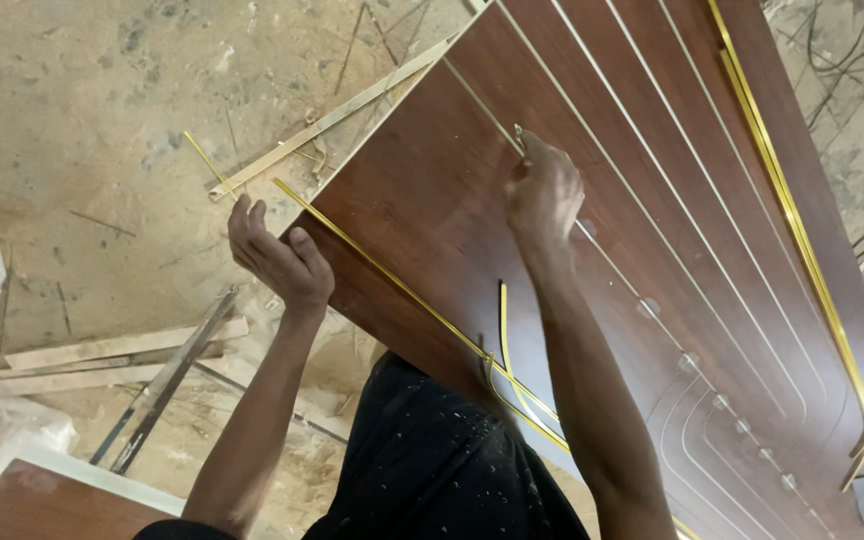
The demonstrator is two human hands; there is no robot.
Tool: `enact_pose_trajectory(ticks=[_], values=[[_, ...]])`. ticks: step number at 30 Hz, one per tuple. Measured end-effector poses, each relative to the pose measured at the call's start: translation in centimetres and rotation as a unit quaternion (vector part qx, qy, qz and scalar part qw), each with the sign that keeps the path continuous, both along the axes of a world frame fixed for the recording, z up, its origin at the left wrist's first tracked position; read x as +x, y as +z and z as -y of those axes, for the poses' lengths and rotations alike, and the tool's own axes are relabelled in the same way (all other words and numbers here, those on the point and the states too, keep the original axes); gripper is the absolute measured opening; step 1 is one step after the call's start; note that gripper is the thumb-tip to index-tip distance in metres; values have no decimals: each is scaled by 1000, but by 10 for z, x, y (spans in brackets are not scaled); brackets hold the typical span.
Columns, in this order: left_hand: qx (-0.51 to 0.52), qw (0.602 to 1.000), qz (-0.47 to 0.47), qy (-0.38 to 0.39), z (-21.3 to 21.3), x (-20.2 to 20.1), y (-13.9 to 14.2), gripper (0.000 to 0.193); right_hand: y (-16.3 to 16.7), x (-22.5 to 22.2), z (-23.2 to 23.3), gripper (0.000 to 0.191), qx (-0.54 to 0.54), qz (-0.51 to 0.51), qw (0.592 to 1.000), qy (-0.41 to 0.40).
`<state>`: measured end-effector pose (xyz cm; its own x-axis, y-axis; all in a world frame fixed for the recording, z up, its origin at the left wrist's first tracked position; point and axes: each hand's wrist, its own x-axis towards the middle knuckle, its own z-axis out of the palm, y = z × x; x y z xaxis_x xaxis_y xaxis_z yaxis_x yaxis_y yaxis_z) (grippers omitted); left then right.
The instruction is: The person uses a putty knife to spread a white filler paste onto a dark triangular area of a wooden panel, then applies the filler along multiple inlaid lines on the panel surface. The person repeatedly scoops filler from the triangle and fills the grooves, working across the panel.
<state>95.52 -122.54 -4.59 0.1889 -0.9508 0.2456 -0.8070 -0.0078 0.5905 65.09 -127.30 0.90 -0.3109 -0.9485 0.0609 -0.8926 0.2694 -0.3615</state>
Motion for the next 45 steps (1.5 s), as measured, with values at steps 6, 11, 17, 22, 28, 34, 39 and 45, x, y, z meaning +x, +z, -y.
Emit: enact_pose_trajectory(ticks=[6,11,17,22,28,34,39,45], values=[[14,1000,0,2,-5,-3,-1,53,-23,14,-13,28,2,-95,992,80],[14,1000,12,-9,-4,-4,0,53,-14,5,-14,18,41,-46,994,92],[1,1000,16,-8,2,-8,5,54,6,-16,-21,23,111,48,990,73],[-3,1000,6,-5,3,-6,5,54,2,-58,-40,18,87,312,914,-243],[-4,1000,2,-16,6,-1,8,52,-27,-47,3,19,38,360,890,-276],[-18,1000,-6,-3,15,-1,11,52,-2,7,82,21,139,317,921,-180],[-18,1000,-10,1,14,2,12,50,15,42,104,18,88,119,989,26],[-6,1000,-19,4,11,3,4,51,-22,72,98,10,-23,-57,986,154]])
